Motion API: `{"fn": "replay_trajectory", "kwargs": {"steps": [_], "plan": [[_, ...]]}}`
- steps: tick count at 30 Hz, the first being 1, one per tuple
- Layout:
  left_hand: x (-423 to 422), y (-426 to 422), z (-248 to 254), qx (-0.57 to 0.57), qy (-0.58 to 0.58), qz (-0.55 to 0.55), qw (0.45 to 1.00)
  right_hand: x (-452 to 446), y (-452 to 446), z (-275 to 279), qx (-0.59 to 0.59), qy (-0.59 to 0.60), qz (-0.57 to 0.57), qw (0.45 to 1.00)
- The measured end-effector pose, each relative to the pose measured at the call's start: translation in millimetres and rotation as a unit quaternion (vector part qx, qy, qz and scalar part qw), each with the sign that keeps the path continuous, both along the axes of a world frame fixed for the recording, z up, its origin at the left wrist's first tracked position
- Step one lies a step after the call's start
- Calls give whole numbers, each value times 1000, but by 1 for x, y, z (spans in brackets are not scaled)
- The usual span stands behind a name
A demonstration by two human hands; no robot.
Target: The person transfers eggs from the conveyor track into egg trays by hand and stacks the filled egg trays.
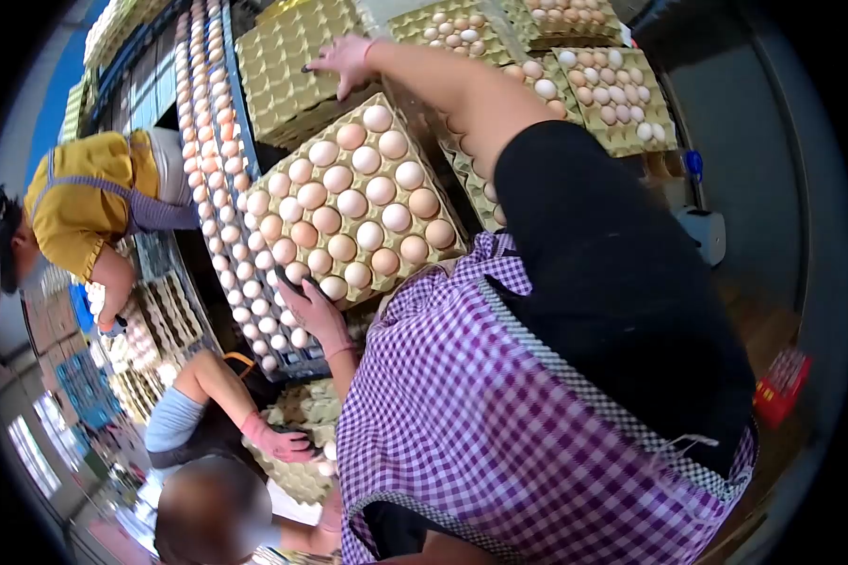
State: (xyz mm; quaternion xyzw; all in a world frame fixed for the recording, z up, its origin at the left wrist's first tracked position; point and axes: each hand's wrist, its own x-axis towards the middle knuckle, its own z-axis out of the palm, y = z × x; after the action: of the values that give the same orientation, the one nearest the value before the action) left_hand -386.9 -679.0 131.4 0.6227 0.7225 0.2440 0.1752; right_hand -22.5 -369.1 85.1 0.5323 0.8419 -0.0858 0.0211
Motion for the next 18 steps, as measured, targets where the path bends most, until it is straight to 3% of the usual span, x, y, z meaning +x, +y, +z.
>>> {"fn": "replay_trajectory", "kwargs": {"steps": [2,3,4,6,7,8,9,12,14,15,16,17,18], "plan": [[3,-2,2,-4,7,11,1000,21,16,22,11,58,42,997],[5,-3,3,-8,8,15,1000,33,34,21,-33,161,35,986],[6,-3,5,-10,8,19,1000,42,26,37,-108,284,28,952],[9,-2,4,-13,10,23,1000,65,-3,86,-181,395,19,901],[10,-2,5,-14,9,24,1000,75,-25,110,-9,296,47,954],[10,-2,4,-14,10,23,1000,85,-49,130,164,184,74,966],[10,-2,4,-15,10,24,1000,95,-77,146,145,185,26,972],[6,-3,2,-20,23,28,999,159,-166,136,239,157,12,958],[5,-3,2,-26,40,31,998,202,-248,102,189,119,-74,972],[18,-3,12,-4,-41,41,998,203,-292,95,167,82,-117,976],[5,-4,0,-16,0,21,1000,191,-335,95,144,45,-159,976],[14,-1,11,-12,-61,19,998,169,-370,103,77,45,-222,971],[14,-3,11,-14,-49,21,998,140,-390,113,73,34,-268,960]]}}
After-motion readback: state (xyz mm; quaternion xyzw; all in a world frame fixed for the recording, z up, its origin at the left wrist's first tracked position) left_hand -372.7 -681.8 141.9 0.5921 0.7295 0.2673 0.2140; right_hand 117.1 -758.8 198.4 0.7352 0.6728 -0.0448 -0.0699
